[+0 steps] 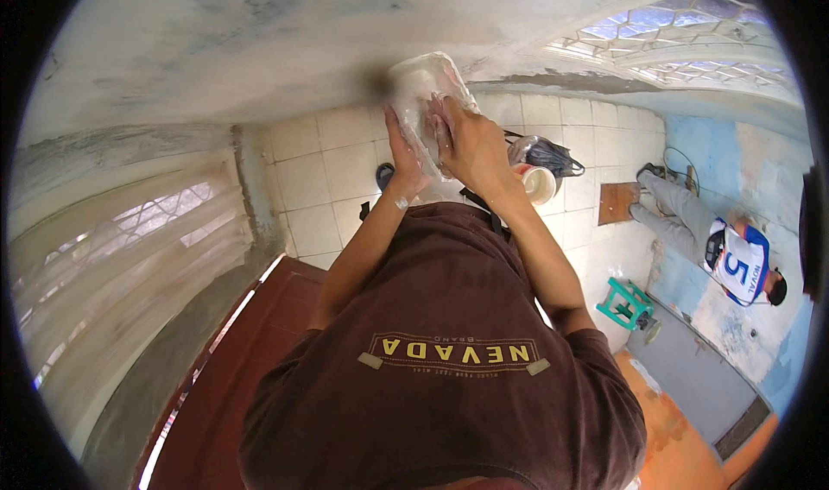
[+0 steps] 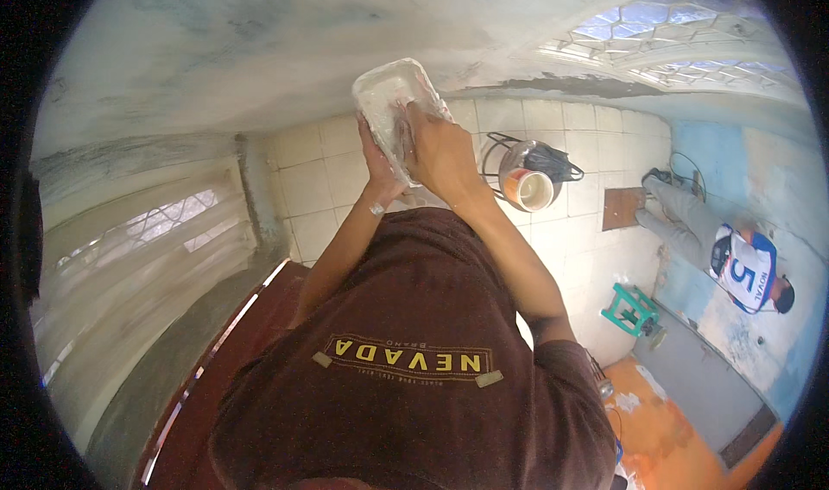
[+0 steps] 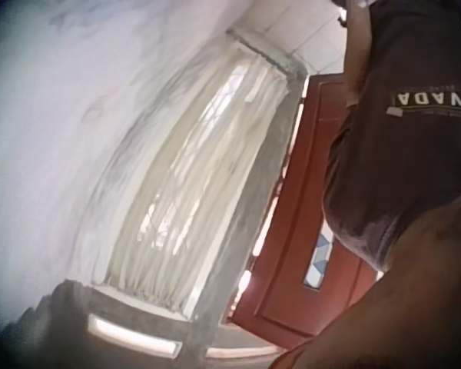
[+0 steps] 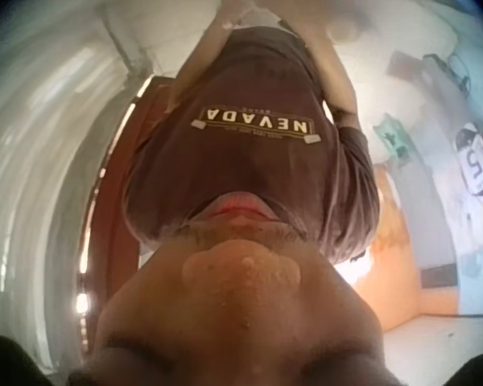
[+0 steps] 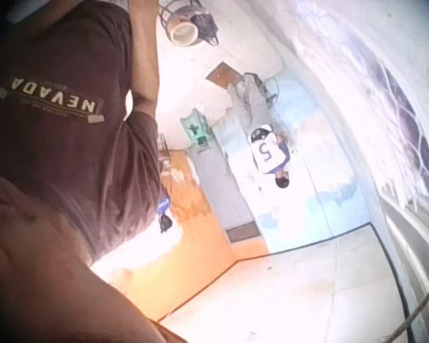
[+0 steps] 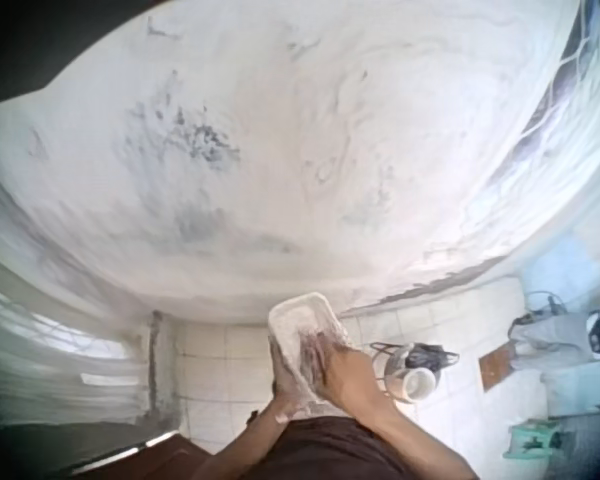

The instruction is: The person applies plaster to a wall using a putty knife and a plastic container.

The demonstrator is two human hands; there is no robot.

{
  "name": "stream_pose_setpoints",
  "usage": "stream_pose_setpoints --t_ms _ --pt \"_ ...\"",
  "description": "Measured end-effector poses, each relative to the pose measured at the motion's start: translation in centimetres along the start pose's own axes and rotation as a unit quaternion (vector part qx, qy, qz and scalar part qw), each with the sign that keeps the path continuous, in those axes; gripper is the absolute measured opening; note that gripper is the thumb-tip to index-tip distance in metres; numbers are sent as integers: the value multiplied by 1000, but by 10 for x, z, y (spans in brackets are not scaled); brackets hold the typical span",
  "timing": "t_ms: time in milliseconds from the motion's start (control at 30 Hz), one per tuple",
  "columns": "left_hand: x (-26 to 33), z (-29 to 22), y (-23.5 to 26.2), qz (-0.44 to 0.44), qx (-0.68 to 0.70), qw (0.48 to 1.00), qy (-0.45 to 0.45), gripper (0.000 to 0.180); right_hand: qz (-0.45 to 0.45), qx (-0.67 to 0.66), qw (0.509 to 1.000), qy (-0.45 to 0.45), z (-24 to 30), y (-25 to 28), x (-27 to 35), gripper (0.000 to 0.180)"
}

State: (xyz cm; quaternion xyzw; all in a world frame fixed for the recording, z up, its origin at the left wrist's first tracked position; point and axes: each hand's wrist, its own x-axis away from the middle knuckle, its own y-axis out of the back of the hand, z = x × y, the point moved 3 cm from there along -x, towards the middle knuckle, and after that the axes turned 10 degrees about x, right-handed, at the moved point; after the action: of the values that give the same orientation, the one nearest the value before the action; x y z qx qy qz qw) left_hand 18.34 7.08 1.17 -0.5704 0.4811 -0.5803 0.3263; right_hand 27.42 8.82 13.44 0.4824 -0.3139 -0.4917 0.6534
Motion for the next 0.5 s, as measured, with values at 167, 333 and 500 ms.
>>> stream_pose_setpoints --t_ms 167,333,500 --pt "2 9 20 35 14 999 12 79 -112 -147 979 -86 4 32 19 22" --pt "18 25 24 33 -25 991 131 82 72 27 993 -84 -11 3 47 29" --pt "28 14 25 12 8 994 105 85 -85 -143 967 -194 -22 19 66 28"
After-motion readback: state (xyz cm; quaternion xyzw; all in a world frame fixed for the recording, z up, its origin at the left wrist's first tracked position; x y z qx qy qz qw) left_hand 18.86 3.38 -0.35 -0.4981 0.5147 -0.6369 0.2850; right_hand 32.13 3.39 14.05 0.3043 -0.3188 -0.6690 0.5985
